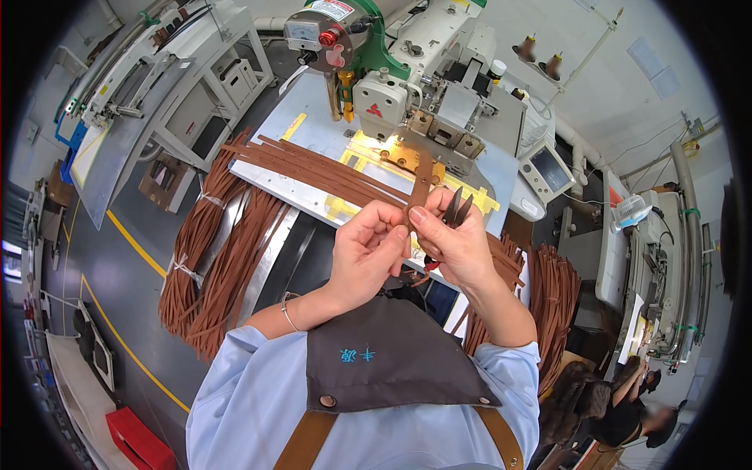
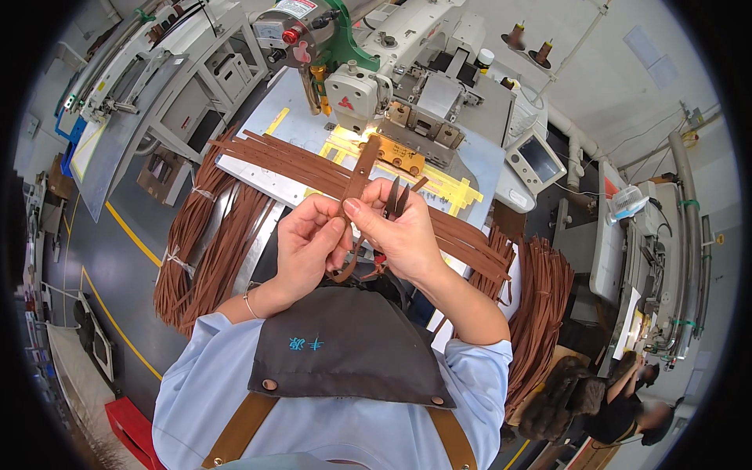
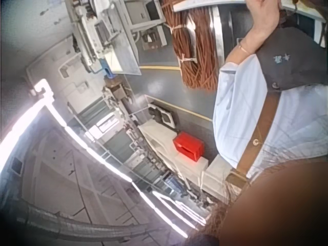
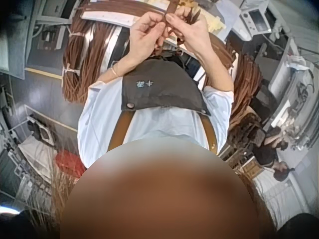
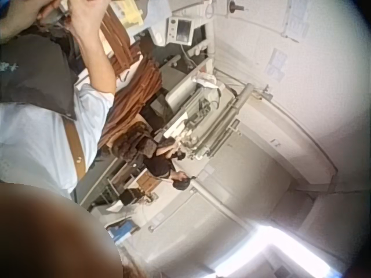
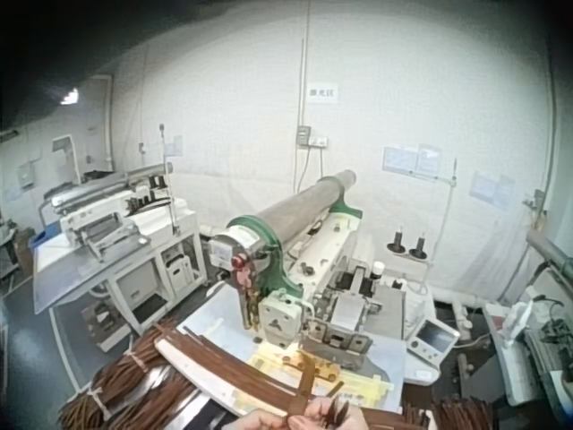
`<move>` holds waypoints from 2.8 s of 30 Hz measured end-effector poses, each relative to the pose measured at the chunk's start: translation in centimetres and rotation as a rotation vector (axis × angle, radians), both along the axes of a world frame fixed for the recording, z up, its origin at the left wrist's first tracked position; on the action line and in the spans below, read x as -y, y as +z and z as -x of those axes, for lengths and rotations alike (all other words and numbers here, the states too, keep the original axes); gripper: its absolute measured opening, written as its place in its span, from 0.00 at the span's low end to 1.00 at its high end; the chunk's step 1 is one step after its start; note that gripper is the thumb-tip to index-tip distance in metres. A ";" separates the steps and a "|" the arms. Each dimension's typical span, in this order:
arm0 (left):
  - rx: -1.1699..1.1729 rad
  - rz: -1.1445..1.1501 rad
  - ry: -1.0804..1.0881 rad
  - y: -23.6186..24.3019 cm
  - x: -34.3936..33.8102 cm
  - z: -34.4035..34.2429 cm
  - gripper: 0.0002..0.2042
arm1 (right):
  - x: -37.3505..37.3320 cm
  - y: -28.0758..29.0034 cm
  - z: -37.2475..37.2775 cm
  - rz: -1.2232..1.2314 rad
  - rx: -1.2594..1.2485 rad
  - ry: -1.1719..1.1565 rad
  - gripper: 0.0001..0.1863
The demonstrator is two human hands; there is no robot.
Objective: Assembling and finishing leather straps by hand in a workshop.
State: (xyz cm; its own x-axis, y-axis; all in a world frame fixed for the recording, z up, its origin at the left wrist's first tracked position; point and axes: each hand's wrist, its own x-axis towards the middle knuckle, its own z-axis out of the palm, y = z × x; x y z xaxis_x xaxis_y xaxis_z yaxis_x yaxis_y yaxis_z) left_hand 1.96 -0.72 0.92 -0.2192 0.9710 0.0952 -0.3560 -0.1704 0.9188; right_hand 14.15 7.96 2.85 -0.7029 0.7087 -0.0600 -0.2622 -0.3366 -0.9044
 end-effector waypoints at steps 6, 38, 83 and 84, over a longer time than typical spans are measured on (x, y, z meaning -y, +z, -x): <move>0.016 -0.037 0.008 0.2 0.2 0.1 0.02 | 0.3 0.4 0.2 0.098 -0.024 -0.004 0.09; 0.007 0.012 0.001 0.5 0.3 0.3 0.07 | 0.3 0.7 0.2 0.116 -0.006 -0.006 0.08; 0.004 -0.059 -0.031 0.0 0.4 0.3 0.08 | 1.2 3.5 -2.4 -1.634 0.547 -0.313 0.11; 0.004 -0.060 -0.032 0.0 0.4 0.3 0.08 | 1.2 3.6 -2.4 -1.634 0.548 -0.314 0.11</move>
